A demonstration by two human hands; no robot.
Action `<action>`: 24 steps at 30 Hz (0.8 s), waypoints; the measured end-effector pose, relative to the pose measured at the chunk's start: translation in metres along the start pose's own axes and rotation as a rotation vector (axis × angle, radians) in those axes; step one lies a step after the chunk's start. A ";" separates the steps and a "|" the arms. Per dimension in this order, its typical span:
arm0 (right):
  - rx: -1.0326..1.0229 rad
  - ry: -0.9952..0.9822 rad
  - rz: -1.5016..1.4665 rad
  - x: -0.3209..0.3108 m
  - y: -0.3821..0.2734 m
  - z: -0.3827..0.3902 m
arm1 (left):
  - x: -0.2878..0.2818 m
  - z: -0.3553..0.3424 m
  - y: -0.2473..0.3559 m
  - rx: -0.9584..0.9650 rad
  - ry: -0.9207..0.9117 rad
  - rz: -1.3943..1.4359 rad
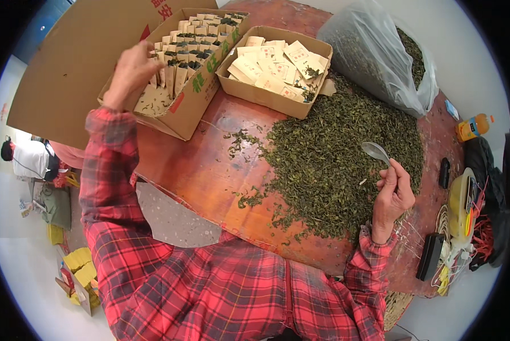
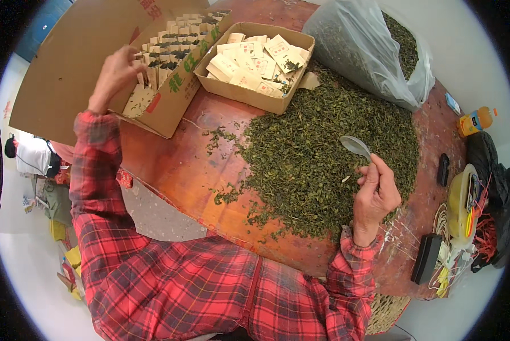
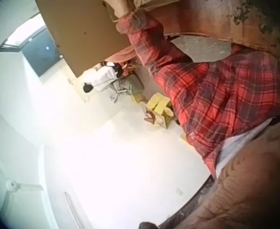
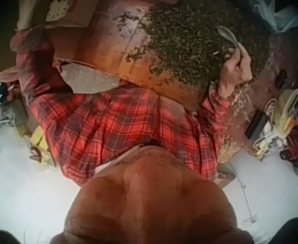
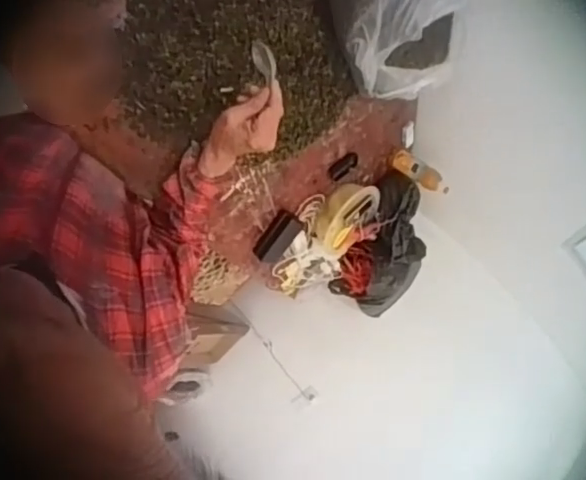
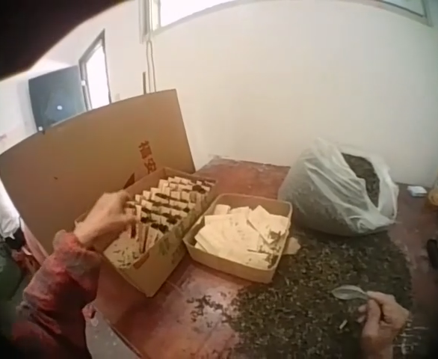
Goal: Filling small wooden containers with dried green herbs/leaves using a spoon.
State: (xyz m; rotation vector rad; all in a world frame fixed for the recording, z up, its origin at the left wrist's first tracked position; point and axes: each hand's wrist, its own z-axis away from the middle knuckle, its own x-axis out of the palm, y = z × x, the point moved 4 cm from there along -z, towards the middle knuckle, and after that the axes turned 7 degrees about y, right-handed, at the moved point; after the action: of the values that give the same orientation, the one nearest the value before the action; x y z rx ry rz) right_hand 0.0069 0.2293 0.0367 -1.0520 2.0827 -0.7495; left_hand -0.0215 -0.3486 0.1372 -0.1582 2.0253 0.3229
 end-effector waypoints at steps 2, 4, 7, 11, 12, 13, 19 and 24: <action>0.001 -0.001 -0.007 0.001 -0.001 0.000 | -0.025 0.005 0.037 0.103 0.084 0.043; -0.023 -0.014 0.004 0.003 -0.003 0.000 | -0.032 0.008 0.085 0.280 0.152 0.204; -0.035 -0.029 0.007 0.009 -0.002 0.001 | -0.012 -0.001 0.150 0.298 -0.115 0.204; -0.063 -0.052 0.008 0.008 -0.006 0.002 | 0.065 -0.031 0.205 0.452 -0.106 0.169; -0.069 -0.062 0.013 0.010 -0.005 0.002 | 0.080 -0.036 0.218 0.340 -0.239 0.207; -0.061 -0.066 0.025 0.010 -0.004 0.002 | 0.094 -0.039 0.232 0.232 -0.372 0.250; -0.069 -0.065 0.052 0.008 -0.004 -0.001 | 0.164 -0.046 0.269 0.032 -0.273 0.250; -0.102 -0.056 0.063 0.008 -0.001 -0.004 | 0.174 -0.055 0.269 0.114 -0.322 0.196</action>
State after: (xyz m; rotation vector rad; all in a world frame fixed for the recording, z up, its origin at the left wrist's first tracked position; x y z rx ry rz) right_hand 0.0005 0.2234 0.0375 -1.0446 2.1141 -0.5816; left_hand -0.2153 -0.1026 0.0485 0.1562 1.7357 0.3315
